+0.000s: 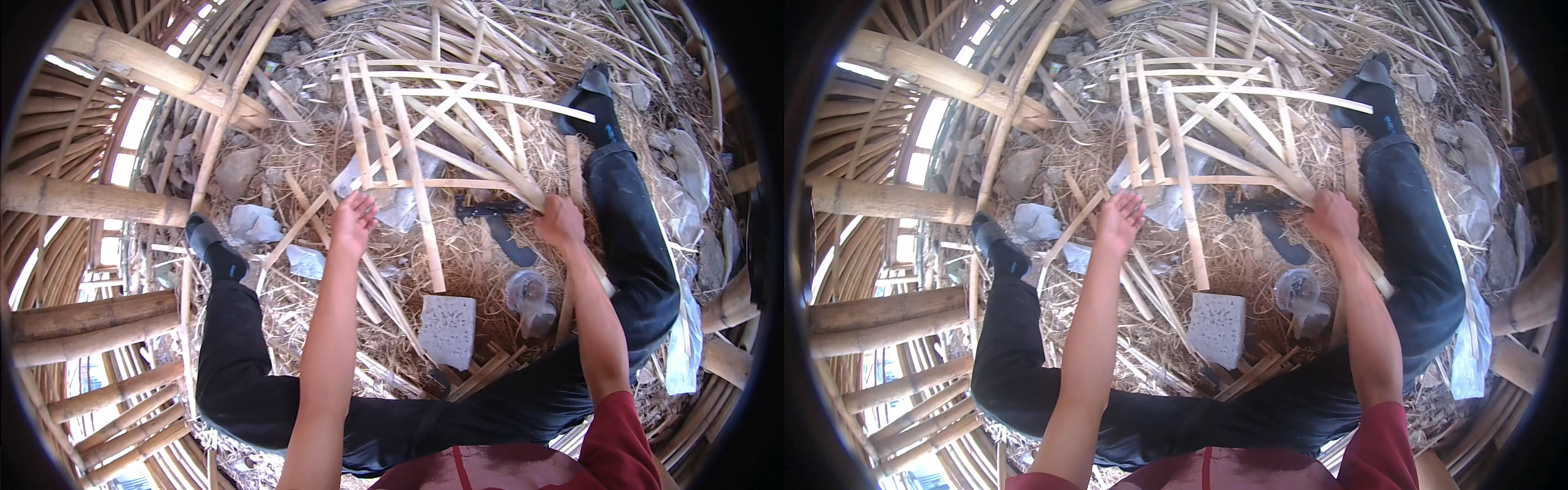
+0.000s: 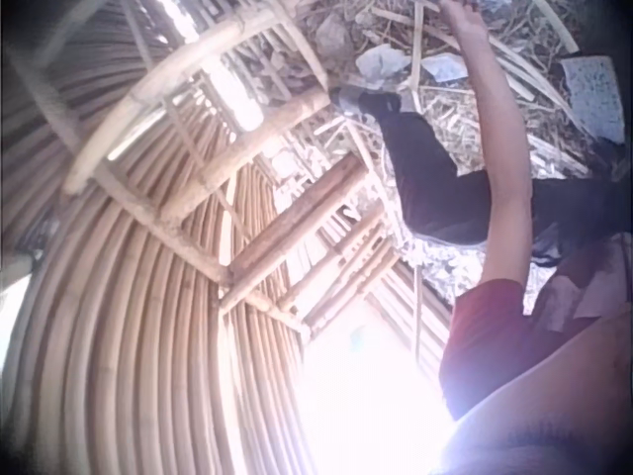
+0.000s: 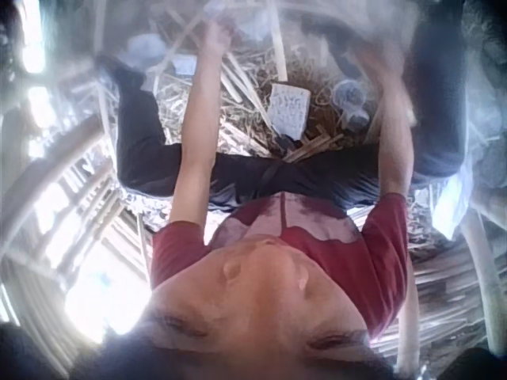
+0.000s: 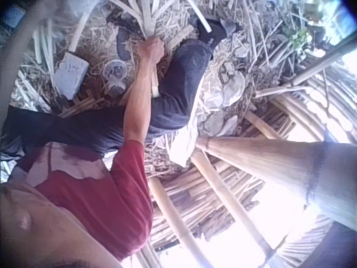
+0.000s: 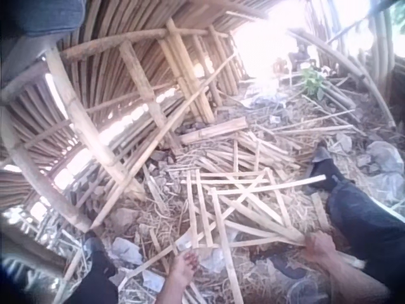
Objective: The person weaves thin bamboo strips into a star pattern, uses a hammer to secure the joints with pins, and lifts the assembled structure.
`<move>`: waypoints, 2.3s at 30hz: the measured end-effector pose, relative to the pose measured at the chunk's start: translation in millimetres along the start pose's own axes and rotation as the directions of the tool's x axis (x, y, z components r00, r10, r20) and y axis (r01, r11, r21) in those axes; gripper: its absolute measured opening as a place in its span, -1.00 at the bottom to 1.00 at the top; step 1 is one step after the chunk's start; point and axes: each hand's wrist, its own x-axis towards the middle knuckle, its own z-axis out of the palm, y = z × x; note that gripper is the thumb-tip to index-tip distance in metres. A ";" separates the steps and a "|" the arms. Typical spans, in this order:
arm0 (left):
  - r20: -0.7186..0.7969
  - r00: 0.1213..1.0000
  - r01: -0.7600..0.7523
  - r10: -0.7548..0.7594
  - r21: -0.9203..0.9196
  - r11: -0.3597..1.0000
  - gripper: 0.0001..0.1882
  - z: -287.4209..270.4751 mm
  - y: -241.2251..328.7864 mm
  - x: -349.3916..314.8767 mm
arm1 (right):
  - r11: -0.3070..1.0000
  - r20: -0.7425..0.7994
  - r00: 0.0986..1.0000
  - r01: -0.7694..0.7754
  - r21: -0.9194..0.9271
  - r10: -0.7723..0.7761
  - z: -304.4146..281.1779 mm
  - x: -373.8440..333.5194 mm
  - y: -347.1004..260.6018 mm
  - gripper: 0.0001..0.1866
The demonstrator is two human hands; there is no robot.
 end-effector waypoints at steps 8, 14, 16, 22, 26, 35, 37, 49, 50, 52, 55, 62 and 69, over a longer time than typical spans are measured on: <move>-0.004 0.994 -0.110 0.114 -0.300 0.948 -0.48 9.5 15.0 -18.0 | 0.987 -0.201 0.972 0.139 0.082 -0.120 -9.1 -13.4 -5.8 -0.71; 0.052 0.957 -0.243 0.286 -0.397 0.885 -0.70 18.9 41.8 -47.0 | 0.971 -0.378 0.915 0.204 0.125 -0.143 -9.5 -22.3 -7.0 -0.73; 0.103 0.930 -0.288 0.352 -0.389 0.875 -0.72 15.2 48.5 -51.3 | 0.968 -0.386 0.912 0.206 0.144 -0.137 -12.5 -24.0 -9.2 -0.72; 0.140 0.901 -0.342 0.410 -0.350 0.872 -0.73 3.1 62.0 -83.6 | 0.986 -0.375 0.926 0.102 0.135 -0.045 -53.5 -51.6 -29.5 -0.69; 0.073 0.901 -0.370 0.429 -0.388 0.844 -0.78 -4.7 68.2 -102.8 | 0.974 -0.482 0.873 0.166 0.151 -0.074 -72.6 -67.6 -39.4 -0.68; 0.138 0.884 -0.261 0.446 -0.647 0.716 -0.86 -54.4 56.4 -100.8 | 0.889 -0.576 0.798 0.382 0.253 -0.179 -80.8 -94.3 -65.8 -0.73; 0.122 0.895 -0.247 0.429 -0.664 0.706 -0.85 -60.1 50.5 -103.6 | 0.882 -0.548 0.816 0.383 0.274 -0.184 -77.3 -97.3 -66.1 -0.74; -0.031 0.896 -0.379 0.442 -0.570 0.729 -0.80 -48.1 59.0 -116.8 | 0.919 -0.412 0.901 0.269 0.288 -0.134 -61.9 -68.3 -65.1 -0.64; 0.051 0.892 -0.353 0.450 -0.543 0.762 -0.79 -48.7 58.1 -109.4 | 0.928 -0.419 0.899 0.256 0.272 -0.125 -60.3 -64.0 -60.9 -0.64; 0.038 0.870 -0.435 0.491 -0.410 0.802 -0.70 -25.0 60.4 -114.9 | 0.946 -0.405 0.908 0.220 0.237 -0.110 -58.9 -55.7 -51.4 -0.59; 0.047 0.834 -0.515 0.550 -0.295 0.805 -0.54 -1.3 73.3 -114.8 | 0.957 -0.297 0.953 0.142 0.253 -0.063 -46.9 -39.0 -47.6 -0.53; -0.011 0.869 -0.495 0.495 -0.019 0.869 -0.62 68.1 92.2 -51.8 | 0.989 -0.094 0.995 -0.003 0.150 0.017 -7.0 4.8 -25.3 -0.45; -0.047 0.901 -0.431 0.430 -0.020 0.902 -0.69 59.4 83.5 -9.8 | 0.957 -0.448 0.847 0.227 -0.182 -0.286 -8.1 -34.2 -56.0 -0.44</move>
